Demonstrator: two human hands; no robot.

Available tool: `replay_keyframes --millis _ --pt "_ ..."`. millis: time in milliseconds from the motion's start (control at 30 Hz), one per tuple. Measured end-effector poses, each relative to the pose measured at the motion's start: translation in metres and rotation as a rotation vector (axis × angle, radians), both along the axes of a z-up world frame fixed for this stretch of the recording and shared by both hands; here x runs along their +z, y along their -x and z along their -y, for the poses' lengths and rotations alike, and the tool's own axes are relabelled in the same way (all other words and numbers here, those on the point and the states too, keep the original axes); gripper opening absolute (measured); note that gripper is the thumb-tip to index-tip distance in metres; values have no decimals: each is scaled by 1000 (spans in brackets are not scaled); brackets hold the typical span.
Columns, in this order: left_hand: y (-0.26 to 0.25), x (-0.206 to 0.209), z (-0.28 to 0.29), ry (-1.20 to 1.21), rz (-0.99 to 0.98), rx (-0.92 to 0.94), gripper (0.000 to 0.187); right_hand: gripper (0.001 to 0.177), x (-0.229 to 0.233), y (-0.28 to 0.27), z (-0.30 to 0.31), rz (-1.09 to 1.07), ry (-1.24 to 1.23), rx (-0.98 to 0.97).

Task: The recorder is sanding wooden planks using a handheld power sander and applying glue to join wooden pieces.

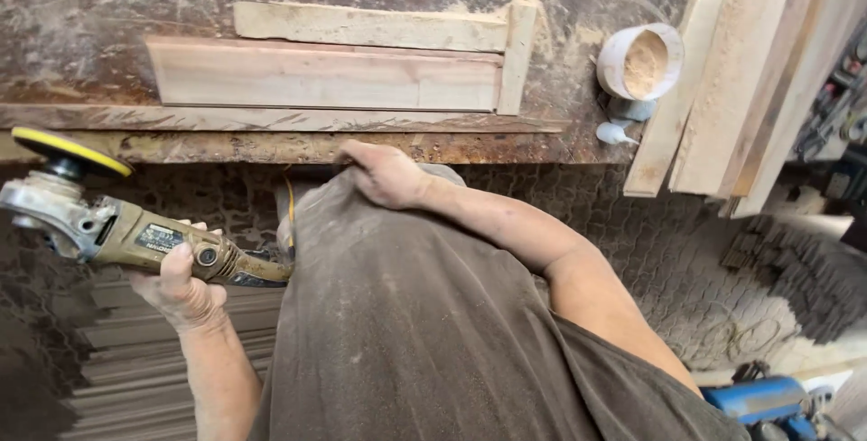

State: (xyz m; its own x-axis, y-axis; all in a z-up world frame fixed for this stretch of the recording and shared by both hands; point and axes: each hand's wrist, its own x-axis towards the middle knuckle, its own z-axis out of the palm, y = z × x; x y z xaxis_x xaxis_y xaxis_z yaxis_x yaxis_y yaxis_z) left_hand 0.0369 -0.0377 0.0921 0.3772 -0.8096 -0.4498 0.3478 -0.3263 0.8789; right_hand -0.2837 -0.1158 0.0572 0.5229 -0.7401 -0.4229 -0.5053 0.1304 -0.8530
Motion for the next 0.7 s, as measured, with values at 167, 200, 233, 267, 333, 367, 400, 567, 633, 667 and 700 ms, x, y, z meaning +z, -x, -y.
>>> replay_keyframes --millis 167,200,233,267,333,367,400,567,633,667,700 --pt "3 12 -26 -48 61 336 76 32 -18 14 13 -124 -137 179" --pt "5 15 -32 -65 48 402 77 36 -30 7 20 -131 -25 251" --pt "10 16 -35 -84 23 456 78 39 -41 5 26 -146 84 307" --pt "9 16 -46 -83 37 501 78 39 -52 -13 45 -128 87 350" --pt "15 11 -63 -21 72 501 76 65 -71 -40 81 -224 471 332" --pt "19 14 -66 -17 71 535 76 65 -89 -58 105 -216 481 365" --pt "23 16 -68 -12 60 549 72 68 -107 -77 129 -296 539 366" --pt "32 19 -98 20 60 656 61 79 -93 -168 202 -561 395 465" --pt "36 14 -111 26 79 657 56 71 -106 -175 225 -671 17 498" --pt "36 13 -113 23 74 672 56 71 -107 -171 224 -676 19 514" --pt "36 11 -114 24 47 669 53 64 -107 -162 223 -640 -34 557"
